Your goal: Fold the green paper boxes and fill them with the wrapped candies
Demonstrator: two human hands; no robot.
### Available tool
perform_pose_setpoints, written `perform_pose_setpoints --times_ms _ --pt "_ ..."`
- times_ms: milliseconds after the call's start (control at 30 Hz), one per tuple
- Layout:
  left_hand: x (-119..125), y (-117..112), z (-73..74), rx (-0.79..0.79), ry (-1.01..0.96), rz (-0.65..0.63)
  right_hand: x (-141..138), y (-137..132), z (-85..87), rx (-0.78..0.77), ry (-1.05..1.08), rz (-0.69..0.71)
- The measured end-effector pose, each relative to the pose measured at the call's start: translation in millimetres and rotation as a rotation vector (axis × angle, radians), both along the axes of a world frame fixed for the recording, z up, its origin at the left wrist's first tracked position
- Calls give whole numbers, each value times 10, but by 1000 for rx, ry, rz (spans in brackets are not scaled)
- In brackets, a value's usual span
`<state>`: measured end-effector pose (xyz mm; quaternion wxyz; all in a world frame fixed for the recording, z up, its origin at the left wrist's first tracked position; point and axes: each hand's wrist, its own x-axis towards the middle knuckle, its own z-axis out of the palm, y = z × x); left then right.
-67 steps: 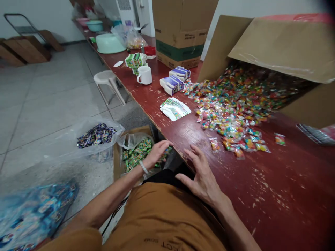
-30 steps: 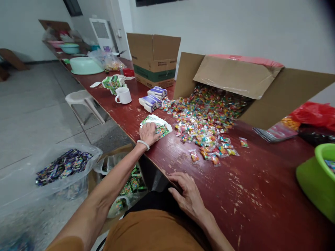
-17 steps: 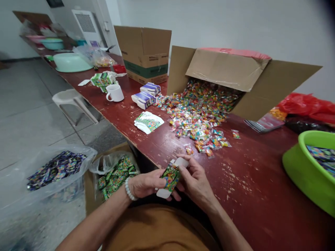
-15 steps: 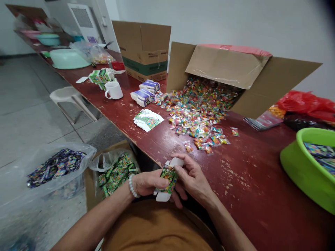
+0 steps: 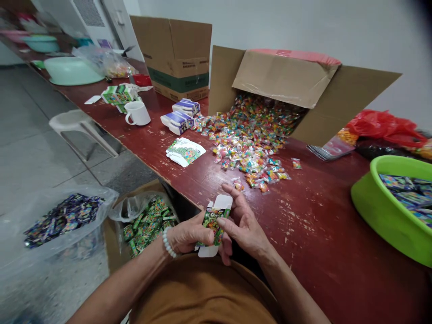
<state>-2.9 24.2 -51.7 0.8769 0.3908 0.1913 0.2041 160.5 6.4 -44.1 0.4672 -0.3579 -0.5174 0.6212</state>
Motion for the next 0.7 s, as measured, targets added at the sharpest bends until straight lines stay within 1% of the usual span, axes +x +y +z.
perform_pose_setpoints --times_ms 100,167,267,333,400,467,500,533,600,667,700 --pt "35 -20 28 -3 43 87 9 -5 12 27 6 -16" --pt "58 -19 26 36 83 126 16 -7 12 40 -4 -53" --pt "84 9 -10 114 148 196 16 4 -22 -35 -21 -49" --pt "92 45 -41 182 181 273 14 28 -70 -99 -20 -47" --pt "91 86 -49 250 211 330 24 65 -122 -109 -14 -122" --pt "84 117 -20 307 242 366 53 105 -156 -83 -9 -222" --pt "81 126 5 327 260 395 71 122 -160 -80 -4 -243" --pt "79 127 33 344 275 440 88 136 -157 -79 6 -252" --pt "84 108 78 377 290 570 107 150 -131 -81 43 -269" --pt "98 71 87 436 290 679 96 149 -100 -112 109 -304" --pt "106 50 78 479 292 707 82 144 -91 -134 146 -327"
